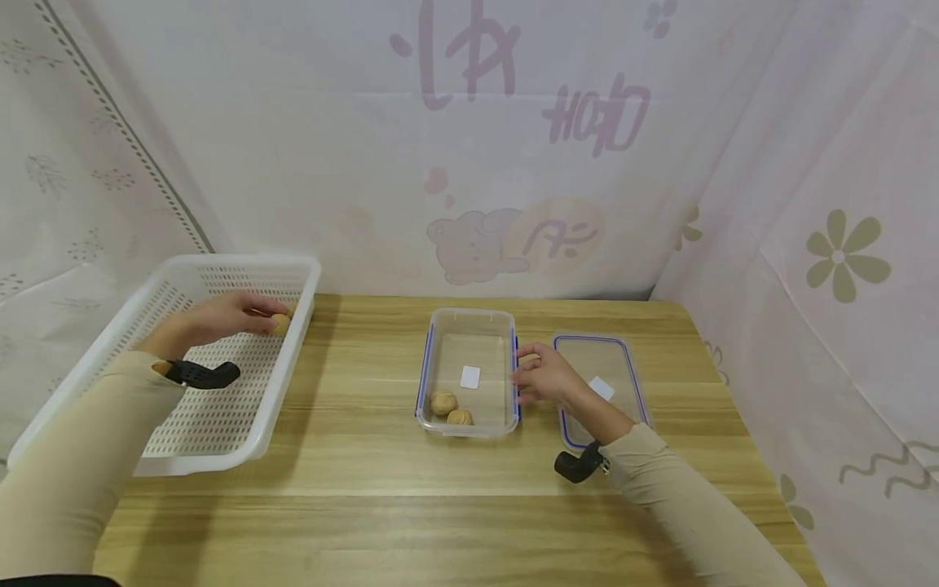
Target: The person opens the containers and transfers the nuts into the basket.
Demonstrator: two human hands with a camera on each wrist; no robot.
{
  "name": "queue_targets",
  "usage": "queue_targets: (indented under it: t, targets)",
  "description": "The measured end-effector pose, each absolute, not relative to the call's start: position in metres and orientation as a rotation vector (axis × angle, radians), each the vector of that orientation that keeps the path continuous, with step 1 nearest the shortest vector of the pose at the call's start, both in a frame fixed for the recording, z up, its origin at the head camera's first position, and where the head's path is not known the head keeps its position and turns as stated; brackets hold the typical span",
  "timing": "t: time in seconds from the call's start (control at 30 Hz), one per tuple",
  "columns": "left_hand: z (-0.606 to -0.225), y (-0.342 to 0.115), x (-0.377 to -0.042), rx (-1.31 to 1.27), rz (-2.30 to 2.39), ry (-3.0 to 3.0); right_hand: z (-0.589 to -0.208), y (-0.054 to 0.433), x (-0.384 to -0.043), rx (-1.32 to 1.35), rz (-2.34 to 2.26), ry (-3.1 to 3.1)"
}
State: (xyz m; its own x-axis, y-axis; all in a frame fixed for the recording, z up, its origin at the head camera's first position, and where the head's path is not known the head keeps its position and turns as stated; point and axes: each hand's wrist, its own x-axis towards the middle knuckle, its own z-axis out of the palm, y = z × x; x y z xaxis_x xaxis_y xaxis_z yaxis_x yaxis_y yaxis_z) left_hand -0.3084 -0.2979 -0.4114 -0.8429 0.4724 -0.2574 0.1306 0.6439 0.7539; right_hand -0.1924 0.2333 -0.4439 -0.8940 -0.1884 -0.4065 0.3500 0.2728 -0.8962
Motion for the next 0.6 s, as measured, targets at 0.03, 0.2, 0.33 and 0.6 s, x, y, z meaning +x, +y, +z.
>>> queue_targets:
  t: [0.03, 0.2, 0.33, 0.6]
  targets:
    - [-0.413, -0.297, -0.308, 0.485, 1.067, 2.424, -0.444, 0.233, -0.192, 0.147, -1.658, 2.112]
    - [-0.422, -0.29, -0.308, 0.48, 1.021, 2.449, -0.445, 0.234, -0.193, 0.154, -1.653, 2.113]
    - [-0.428, -0.285, -0.309, 0.474, 1.018, 2.478, -0.444, 0.234, -0.193, 0.153, -1.647, 2.117]
    - [-0.44, -0.276, -0.313, 0.46, 1.021, 2.607, -0.447, 0.234, -0.193, 0.15, -1.655, 2.114]
